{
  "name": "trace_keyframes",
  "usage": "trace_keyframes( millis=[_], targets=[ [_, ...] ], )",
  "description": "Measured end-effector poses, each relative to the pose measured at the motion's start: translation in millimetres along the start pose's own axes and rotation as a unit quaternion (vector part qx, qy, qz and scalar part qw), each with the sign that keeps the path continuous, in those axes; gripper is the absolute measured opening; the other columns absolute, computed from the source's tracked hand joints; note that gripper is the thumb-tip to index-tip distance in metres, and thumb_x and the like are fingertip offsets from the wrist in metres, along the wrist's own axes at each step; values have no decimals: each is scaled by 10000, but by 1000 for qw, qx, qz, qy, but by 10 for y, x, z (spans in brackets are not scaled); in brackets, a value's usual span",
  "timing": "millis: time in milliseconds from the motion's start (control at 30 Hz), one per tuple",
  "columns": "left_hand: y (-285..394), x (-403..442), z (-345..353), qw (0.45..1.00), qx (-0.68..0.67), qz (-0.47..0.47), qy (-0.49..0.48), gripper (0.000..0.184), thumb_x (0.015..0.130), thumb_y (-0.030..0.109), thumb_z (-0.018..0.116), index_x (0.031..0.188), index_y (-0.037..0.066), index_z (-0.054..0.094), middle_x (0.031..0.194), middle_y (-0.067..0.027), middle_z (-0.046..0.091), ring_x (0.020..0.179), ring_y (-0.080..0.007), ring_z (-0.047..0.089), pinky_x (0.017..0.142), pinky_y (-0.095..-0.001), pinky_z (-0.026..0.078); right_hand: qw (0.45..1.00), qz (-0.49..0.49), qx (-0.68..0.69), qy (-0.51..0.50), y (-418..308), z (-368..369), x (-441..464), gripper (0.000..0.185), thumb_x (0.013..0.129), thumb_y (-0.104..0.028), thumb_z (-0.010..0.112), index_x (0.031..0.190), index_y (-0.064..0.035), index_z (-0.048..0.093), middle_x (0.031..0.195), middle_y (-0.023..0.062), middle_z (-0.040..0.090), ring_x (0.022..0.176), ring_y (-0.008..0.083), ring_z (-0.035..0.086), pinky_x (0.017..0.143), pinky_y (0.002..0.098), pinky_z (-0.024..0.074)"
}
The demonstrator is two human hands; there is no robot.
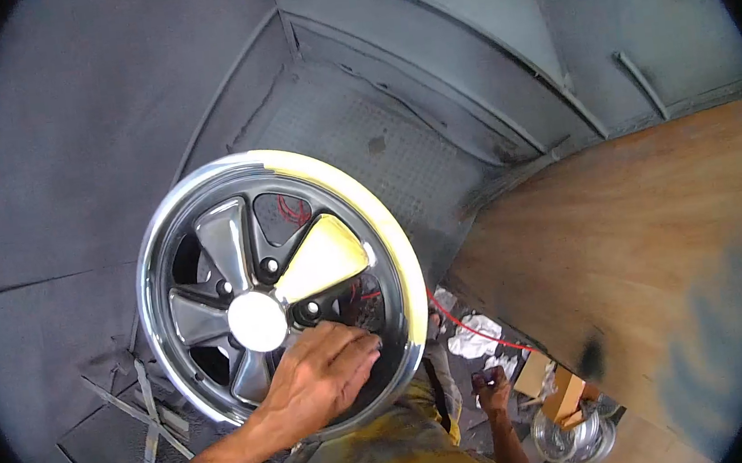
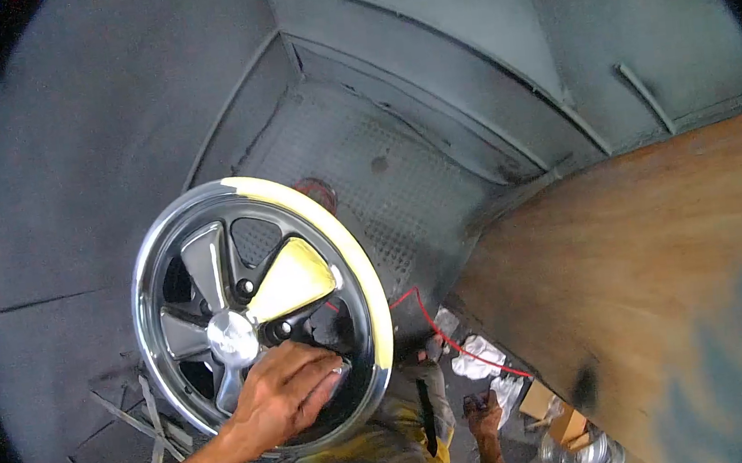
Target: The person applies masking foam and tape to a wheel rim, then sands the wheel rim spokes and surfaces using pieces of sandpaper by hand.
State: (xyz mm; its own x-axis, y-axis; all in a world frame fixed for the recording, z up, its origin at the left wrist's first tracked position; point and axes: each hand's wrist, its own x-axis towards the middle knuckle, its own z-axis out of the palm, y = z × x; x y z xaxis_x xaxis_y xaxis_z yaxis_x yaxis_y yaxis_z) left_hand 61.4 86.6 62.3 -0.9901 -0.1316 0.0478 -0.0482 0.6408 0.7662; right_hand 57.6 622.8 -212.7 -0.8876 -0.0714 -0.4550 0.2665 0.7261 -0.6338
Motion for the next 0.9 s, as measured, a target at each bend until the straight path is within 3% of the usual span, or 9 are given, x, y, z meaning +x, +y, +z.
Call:
trace_keyframes(
  millis=[133,167,267,300,467,567,633,733,900],
  targets=[
    [-106,97,2,999,-21,3,-27,293,917,48,873,1197,-12,808,1233,-144,791,1099,-315,777,912,-443,628,997,24,-3,-79,-13,385,-130,186,1008,-126,817,1029,-21,664,790,67,701,658,142,667,538,339,581],
    [-128,103,4,999,-15,0,-35,331,908,48,884,1225,-5,807,1269,-150,786,1130,-327,775,955,-447,629,973,145,144,-105,38,413,-225,171,1008,-124,818,1065,-31,685,803,62,688,674,146,687,543,336,578],
    [-134,107,61,998,-12,-31,-49,404,920,48,873,1308,-4,776,1276,-157,785,1159,-344,770,980,-465,624,942,164,264,-128,281,586,-501,127,1008,-63,778,991,-59,652,875,12,666,729,174,645,630,359,546],
    [-124,103,74,998,-10,-37,-53,404,920,48,873,1308,-4,776,1276,-157,785,1159,-344,770,980,-465,624,970,128,106,-180,-154,475,-501,114,1004,-50,790,1023,-49,678,901,14,696,799,172,668,654,383,563],
    [31,215,159,988,64,-110,-90,776,967,25,802,1640,-118,443,1211,-220,772,1030,-363,758,908,-463,616,970,-28,72,-229,183,552,-424,179,997,-126,850,1027,-53,690,927,56,748,824,165,686,688,396,580],
    [-17,396,294,989,105,-90,-42,852,1013,41,731,1687,-187,262,936,-219,765,762,-354,750,712,-464,609,907,134,291,-274,329,638,-153,225,988,-239,855,984,-74,702,923,61,746,846,196,722,705,392,589],
    [-115,418,462,987,141,-81,-8,872,1003,36,683,1687,-214,204,742,-195,726,582,-348,715,556,-464,574,955,-17,-82,-283,173,635,-34,289,979,-350,825,941,-81,727,927,100,755,891,273,760,741,434,612],
    [-128,435,594,958,240,-119,-98,931,934,17,687,1692,-215,198,768,-199,737,629,-342,730,598,-453,587,939,-20,-210,-272,353,877,94,343,911,-396,853,948,-67,764,945,168,771,852,350,777,764,478,625],
    [-163,201,677,961,276,-4,-35,955,868,33,695,1667,-239,247,762,-192,733,669,-336,730,663,-448,601,976,-59,-172,-121,-101,906,118,378,853,-396,893,1002,-61,797,1009,203,796,901,407,786,829,510,628]
  ],
)
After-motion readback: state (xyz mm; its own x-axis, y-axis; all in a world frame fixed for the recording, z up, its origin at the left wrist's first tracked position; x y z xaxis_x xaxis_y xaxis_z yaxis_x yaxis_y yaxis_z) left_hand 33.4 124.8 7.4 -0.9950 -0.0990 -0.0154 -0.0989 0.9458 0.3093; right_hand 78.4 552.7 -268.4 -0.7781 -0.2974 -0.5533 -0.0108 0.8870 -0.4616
